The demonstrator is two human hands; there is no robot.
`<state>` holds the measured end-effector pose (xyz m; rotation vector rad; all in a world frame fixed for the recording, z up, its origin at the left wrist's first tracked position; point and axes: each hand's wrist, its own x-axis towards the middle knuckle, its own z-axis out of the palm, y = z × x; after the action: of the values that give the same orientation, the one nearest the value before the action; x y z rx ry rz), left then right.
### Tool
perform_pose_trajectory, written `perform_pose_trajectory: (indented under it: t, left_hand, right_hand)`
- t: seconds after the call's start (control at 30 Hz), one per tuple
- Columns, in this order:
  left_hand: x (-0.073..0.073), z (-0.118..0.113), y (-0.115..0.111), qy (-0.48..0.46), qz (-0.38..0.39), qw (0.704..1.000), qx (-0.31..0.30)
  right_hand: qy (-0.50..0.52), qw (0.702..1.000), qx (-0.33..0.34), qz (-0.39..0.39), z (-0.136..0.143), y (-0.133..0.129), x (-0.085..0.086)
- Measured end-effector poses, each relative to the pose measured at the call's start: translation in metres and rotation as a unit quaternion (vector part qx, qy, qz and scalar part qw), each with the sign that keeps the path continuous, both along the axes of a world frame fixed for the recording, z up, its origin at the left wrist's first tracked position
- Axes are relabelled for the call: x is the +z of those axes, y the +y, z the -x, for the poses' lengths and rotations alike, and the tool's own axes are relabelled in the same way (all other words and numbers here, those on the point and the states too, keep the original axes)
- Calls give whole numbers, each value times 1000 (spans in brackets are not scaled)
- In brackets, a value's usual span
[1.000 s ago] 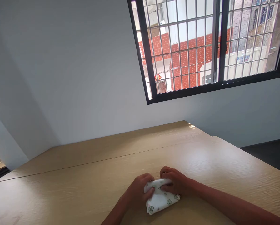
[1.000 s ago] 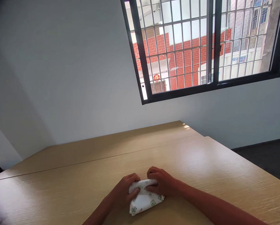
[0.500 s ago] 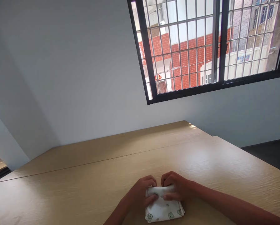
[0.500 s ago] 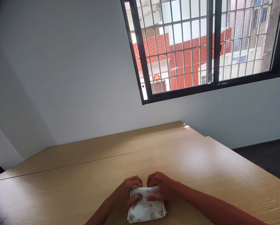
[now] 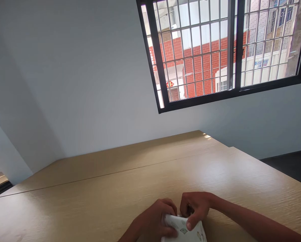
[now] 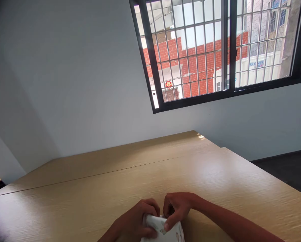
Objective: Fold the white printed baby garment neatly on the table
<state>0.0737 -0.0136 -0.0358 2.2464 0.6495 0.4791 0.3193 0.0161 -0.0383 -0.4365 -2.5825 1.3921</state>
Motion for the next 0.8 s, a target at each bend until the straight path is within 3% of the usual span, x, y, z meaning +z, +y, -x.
perform_pose_trajectory:
  t: [0.23, 0.37, 0.47, 0.53, 0.6, 0.7, 0.8]
  left_hand:
    - [10, -1, 0, -133, 82, 985, -75]
    - [16, 1, -3, -131, 120, 979, -98]
    - [16, 4, -2, -86, 72, 991, -76]
    - [18, 5, 0, -43, 14, 998, -52]
    - [23, 6, 2, 8, -49, 998, -42]
    - [35, 6, 2, 62, -137, 988, -35]
    - [44, 7, 0, 80, -214, 974, -1]
  right_hand:
    - [76, 985, 103, 119, -5, 11, 9]
    - [87, 989, 67, 95, -5, 12, 8]
    - [82, 996, 2, 41, -3, 10, 5]
    - [70, 996, -36, -32, 0, 7, 4]
    - [59, 983, -60, -161, 2, 3, 4]
    - [64, 914, -87, -392, 4, -2, 7]
    - [90, 833, -112, -535, 3, -1, 12]
